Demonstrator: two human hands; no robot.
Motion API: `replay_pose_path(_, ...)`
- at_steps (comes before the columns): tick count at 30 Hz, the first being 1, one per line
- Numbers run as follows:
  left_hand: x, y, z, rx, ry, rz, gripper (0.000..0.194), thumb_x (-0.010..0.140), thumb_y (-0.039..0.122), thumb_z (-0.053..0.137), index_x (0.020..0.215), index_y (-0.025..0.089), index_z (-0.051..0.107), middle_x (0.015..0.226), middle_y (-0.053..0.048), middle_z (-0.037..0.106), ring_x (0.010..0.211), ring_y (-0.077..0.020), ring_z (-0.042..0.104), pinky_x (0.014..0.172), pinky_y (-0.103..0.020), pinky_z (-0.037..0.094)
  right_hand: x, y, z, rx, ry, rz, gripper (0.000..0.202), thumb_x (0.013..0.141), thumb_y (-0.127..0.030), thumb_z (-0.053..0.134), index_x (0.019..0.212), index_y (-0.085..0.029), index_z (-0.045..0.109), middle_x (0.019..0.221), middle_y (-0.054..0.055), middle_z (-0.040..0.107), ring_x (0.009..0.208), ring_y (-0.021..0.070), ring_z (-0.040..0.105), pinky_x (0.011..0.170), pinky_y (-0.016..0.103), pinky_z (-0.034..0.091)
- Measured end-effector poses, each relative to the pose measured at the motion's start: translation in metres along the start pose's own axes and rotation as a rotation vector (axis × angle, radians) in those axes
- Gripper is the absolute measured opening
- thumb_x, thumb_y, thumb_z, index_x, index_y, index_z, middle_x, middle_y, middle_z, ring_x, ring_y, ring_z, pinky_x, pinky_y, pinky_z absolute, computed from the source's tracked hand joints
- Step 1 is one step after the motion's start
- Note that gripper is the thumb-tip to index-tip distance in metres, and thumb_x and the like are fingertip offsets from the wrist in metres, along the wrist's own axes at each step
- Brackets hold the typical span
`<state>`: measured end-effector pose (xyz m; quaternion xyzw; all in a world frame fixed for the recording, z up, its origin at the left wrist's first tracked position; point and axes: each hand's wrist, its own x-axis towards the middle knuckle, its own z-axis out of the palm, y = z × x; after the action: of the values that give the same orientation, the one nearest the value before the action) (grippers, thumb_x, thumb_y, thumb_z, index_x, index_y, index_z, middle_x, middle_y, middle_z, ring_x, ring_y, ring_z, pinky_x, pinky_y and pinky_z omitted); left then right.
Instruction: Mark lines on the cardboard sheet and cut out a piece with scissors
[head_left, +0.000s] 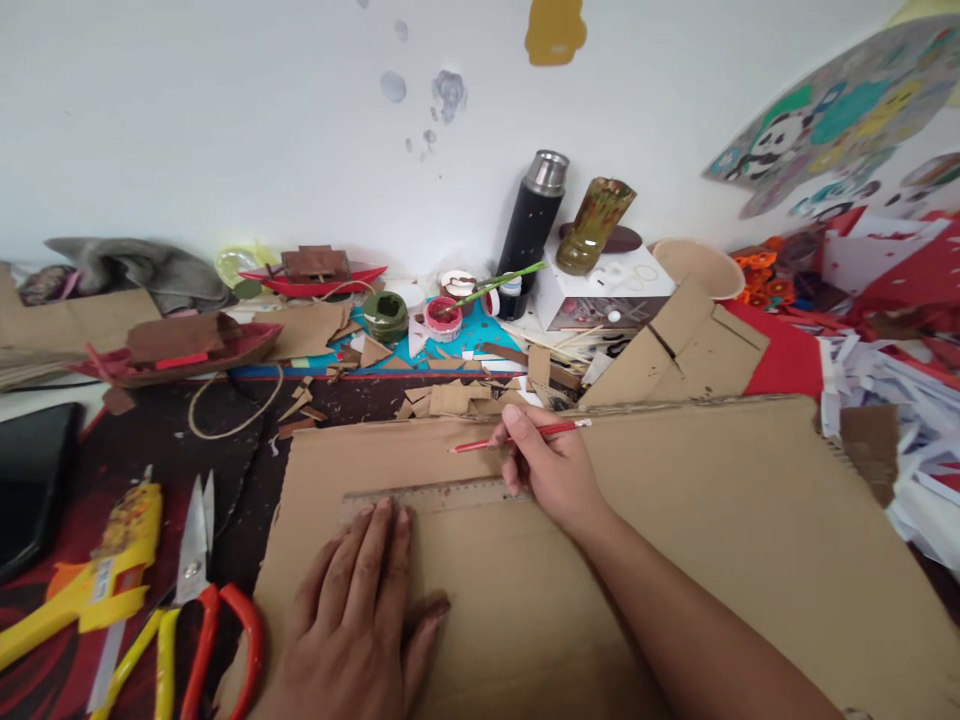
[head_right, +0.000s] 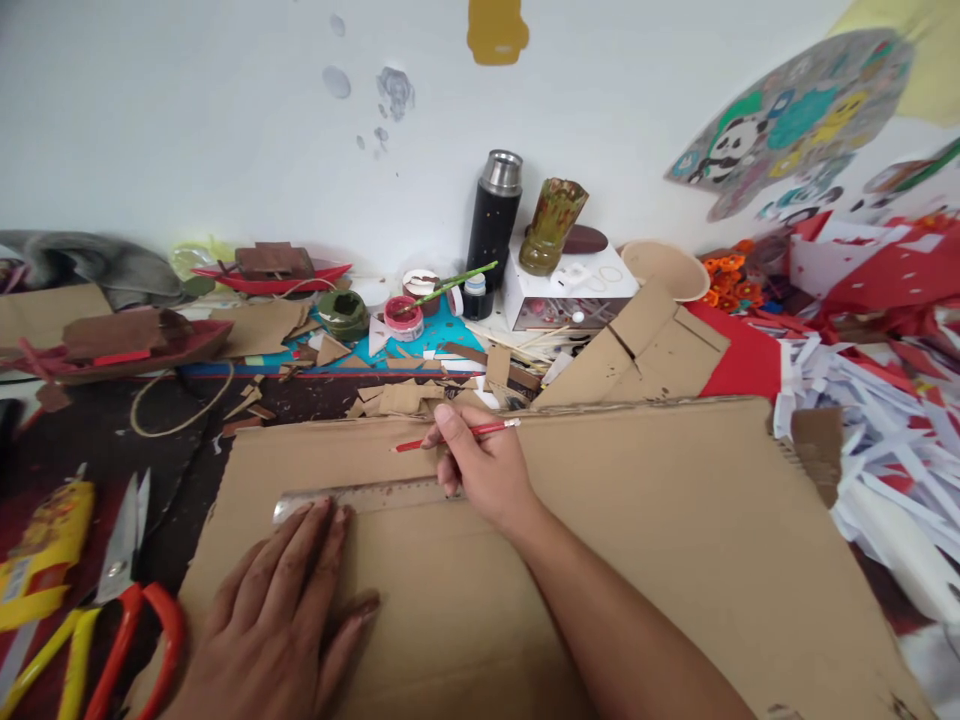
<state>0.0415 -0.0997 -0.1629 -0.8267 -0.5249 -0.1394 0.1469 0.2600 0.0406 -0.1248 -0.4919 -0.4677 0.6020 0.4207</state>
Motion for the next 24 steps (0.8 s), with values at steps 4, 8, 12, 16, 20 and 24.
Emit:
replay_pose_path(4,-0.001,0.0,0.0,-0.01,-0.015,0.006,0.079,0.107,0.042,0.05,0.167,-0.008,0.035,0.157,-0.034,0.06,0.143,-0.0462,0.053,0.117,-0.057,0.038,0.001,0.003,-0.001,0.027,0.012,-0.034,0.069,0.087,-0.087,0.073,0.07,-0.021,0.063,0.043,-0.007,0.05,0.031,0.0086,0.044,0.032,0.018,0.032)
replay_pose_path(8,-0.001,0.0,0.0,-0.013,-0.005,0.009,0.078,0.108,0.041,0.047,0.167,-0.009,0.034,0.157,-0.035,0.058,0.144,-0.0468,0.052,0.117,-0.058,0.037,0.002,0.006,-0.001,0.045,-0.018,-0.054,0.071,0.087,-0.087,0.074,0.065,-0.02,0.061,0.048,-0.005,0.053,0.03,0.0075,0.044,0.031,0.019,0.032)
replay_pose_path(12,-0.001,0.001,0.001,-0.015,0.009,-0.012,0.08,0.108,0.043,0.046,0.169,-0.006,0.031,0.157,-0.034,0.058,0.143,-0.0453,0.052,0.118,-0.057,0.037,0.002,0.007,-0.001,0.027,-0.045,-0.05,0.07,0.089,-0.086,0.072,0.067,-0.02,0.063,0.043,-0.006,0.05,0.03,0.0082,0.044,0.033,0.019,0.033)
replay_pose_path(16,-0.001,0.002,0.002,-0.013,0.001,-0.014,0.082,0.108,0.044,0.046,0.171,-0.005,0.028,0.156,-0.033,0.06,0.143,-0.0449,0.052,0.118,-0.057,0.036,0.002,0.01,-0.002,-0.017,-0.07,-0.064,0.069,0.093,-0.085,0.068,0.068,-0.021,0.064,0.04,-0.006,0.048,0.032,0.0095,0.045,0.034,0.02,0.032)
replay_pose_path(20,-0.001,0.002,0.002,-0.016,0.001,-0.013,0.082,0.107,0.044,0.046,0.17,-0.006,0.028,0.155,-0.034,0.06,0.142,-0.0449,0.052,0.118,-0.057,0.037,0.001,0.012,-0.001,-0.043,-0.079,-0.069,0.068,0.096,-0.083,0.066,0.069,-0.021,0.063,0.04,-0.006,0.049,0.033,0.01,0.046,0.035,0.021,0.032)
replay_pose_path(24,-0.002,0.002,0.001,-0.011,0.004,-0.008,0.081,0.108,0.043,0.045,0.17,-0.006,0.028,0.156,-0.035,0.058,0.142,-0.046,0.051,0.116,-0.058,0.038,0.001,0.013,-0.002,-0.056,-0.074,-0.074,0.067,0.097,-0.083,0.064,0.07,-0.021,0.063,0.041,-0.006,0.049,0.033,0.0103,0.046,0.036,0.021,0.032)
